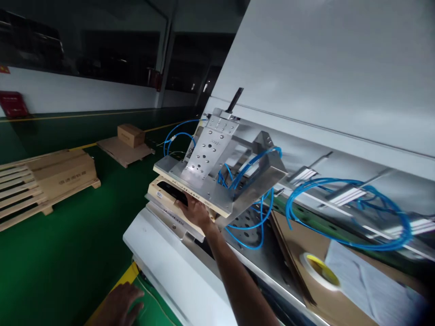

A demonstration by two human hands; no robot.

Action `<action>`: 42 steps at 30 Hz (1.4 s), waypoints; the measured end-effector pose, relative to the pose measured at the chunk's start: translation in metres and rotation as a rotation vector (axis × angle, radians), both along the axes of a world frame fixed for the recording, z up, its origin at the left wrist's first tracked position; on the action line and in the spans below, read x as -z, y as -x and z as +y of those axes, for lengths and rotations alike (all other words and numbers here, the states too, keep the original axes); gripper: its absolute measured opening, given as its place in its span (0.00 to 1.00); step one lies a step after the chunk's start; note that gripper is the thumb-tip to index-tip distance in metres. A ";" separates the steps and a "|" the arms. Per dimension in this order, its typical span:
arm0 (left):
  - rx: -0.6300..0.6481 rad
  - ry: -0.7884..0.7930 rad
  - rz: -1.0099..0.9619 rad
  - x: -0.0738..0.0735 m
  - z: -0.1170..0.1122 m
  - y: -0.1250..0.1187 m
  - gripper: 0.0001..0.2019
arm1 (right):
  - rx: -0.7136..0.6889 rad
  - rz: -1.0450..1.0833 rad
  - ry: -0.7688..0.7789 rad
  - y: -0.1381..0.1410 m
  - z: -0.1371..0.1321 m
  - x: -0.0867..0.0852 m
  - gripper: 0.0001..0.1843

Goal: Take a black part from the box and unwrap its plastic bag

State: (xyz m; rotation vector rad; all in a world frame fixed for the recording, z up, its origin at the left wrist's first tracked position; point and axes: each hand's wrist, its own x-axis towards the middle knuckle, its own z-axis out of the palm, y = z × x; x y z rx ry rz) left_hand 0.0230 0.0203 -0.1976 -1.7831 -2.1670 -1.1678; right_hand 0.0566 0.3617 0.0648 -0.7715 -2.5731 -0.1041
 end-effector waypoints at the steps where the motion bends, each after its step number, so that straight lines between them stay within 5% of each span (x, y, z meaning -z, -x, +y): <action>1: 0.012 -0.023 -0.030 -0.012 0.001 0.007 0.12 | 0.013 -0.017 -0.007 -0.009 -0.005 0.005 0.26; 5: 0.017 -0.046 -0.075 -0.081 0.032 0.046 0.14 | 0.142 -0.038 -0.111 -0.042 -0.031 0.030 0.31; 10: -0.015 -0.109 0.104 -0.179 0.132 0.109 0.24 | 0.182 -0.074 -0.063 -0.050 -0.052 0.037 0.30; 14: -0.053 -0.046 0.252 -0.208 0.196 0.146 0.28 | 0.195 -0.047 0.023 -0.044 -0.058 0.026 0.30; 17: -0.038 0.001 0.300 -0.204 0.207 0.162 0.28 | 0.209 -0.038 0.047 -0.040 -0.068 0.019 0.30; 21: -0.004 -0.068 0.289 -0.201 0.189 0.170 0.32 | 0.234 0.000 0.075 -0.038 -0.086 0.014 0.35; 25: -0.033 -0.212 0.161 -0.172 0.146 0.136 0.32 | 0.190 0.094 0.067 -0.074 -0.133 0.037 0.34; 28: -0.096 -0.223 0.034 -0.123 0.088 0.068 0.29 | 0.025 0.216 0.084 -0.137 -0.201 0.071 0.22; 30: -0.002 -0.157 -0.006 -0.092 0.047 0.008 0.26 | -0.102 0.278 0.153 -0.192 -0.249 0.093 0.18; 32: 0.121 -0.058 -0.038 -0.073 0.017 -0.052 0.25 | -0.001 0.289 0.279 -0.251 -0.285 0.111 0.18; 37: 0.407 0.047 0.070 -0.074 0.010 -0.157 0.31 | 0.579 0.427 0.267 -0.387 -0.308 0.134 0.13; 42: 0.403 0.054 0.228 -0.077 0.016 -0.183 0.36 | 1.020 0.366 0.102 -0.514 -0.289 0.136 0.19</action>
